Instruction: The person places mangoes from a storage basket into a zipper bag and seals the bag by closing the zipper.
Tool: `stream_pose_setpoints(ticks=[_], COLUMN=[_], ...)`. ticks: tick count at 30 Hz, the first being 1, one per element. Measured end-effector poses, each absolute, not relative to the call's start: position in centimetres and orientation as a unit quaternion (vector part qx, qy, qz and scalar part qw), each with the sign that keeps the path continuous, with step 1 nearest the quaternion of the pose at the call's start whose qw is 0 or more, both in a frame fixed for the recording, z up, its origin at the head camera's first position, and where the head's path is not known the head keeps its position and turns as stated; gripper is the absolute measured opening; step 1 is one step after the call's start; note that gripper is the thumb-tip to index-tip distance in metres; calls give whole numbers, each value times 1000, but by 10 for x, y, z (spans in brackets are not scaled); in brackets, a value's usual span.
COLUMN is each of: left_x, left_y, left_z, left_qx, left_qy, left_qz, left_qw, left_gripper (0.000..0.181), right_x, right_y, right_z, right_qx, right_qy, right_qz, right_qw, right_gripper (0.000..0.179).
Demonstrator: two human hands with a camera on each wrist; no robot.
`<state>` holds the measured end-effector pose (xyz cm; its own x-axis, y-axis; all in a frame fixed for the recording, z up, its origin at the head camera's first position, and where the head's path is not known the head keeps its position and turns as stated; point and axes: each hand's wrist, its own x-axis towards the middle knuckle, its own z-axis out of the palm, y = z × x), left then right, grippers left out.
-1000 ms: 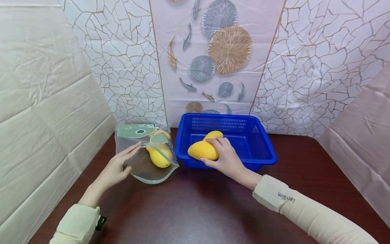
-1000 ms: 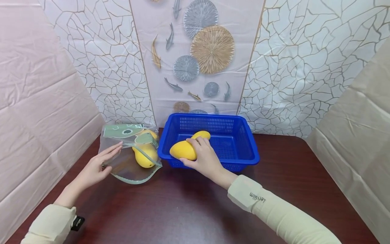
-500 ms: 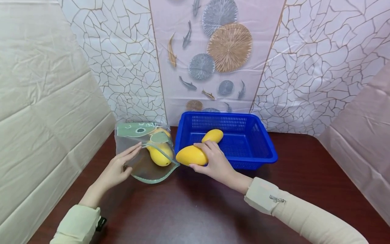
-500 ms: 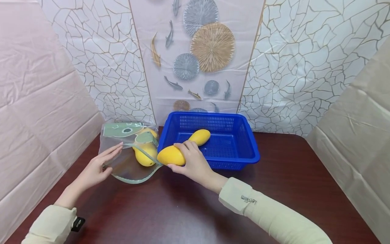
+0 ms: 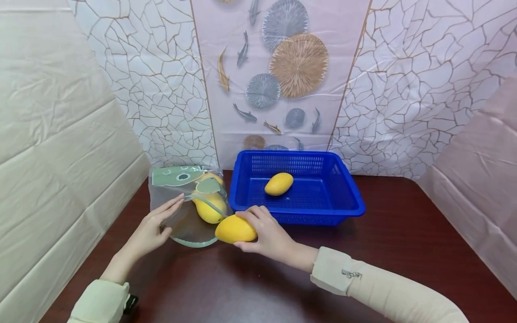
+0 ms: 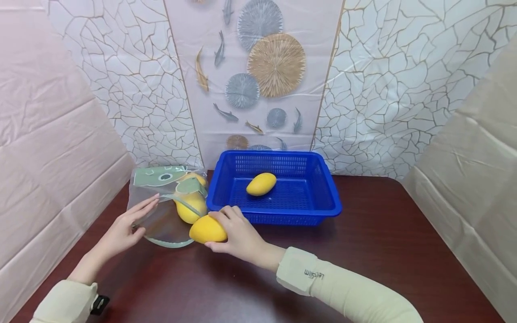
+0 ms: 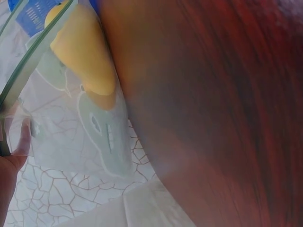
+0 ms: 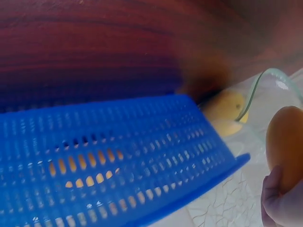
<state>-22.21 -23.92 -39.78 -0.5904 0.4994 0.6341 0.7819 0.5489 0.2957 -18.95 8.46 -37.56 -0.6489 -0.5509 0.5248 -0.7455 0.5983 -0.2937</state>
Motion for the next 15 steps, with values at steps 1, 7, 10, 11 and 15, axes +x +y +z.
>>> stream_pose_setpoints(ticks=[1, 7, 10, 11, 15], left_x=[-222, -224, -225, -225, -224], left_y=[-239, -240, -240, -240, -242], left_z=[-397, -400, -403, -404, -407], left_qx=[-380, -385, -384, -383, -375], left_qy=[-844, -842, -845, -846, -848], left_qz=[-285, -287, -288, -289, -301], left_qw=[248, 247, 237, 234, 223], left_gripper=[81, 81, 79, 79, 80], right_x=[-189, -187, -186, -186, -187], right_y=[83, 80, 79, 79, 73], right_z=[-377, -387, -392, -393, -398], right_qx=[378, 395, 397, 398, 412], right_qy=[-871, -871, -872, -873, -872], right_qz=[247, 226, 214, 206, 174], right_qw=[192, 185, 189, 191, 197], right_gripper=[58, 59, 59, 59, 59])
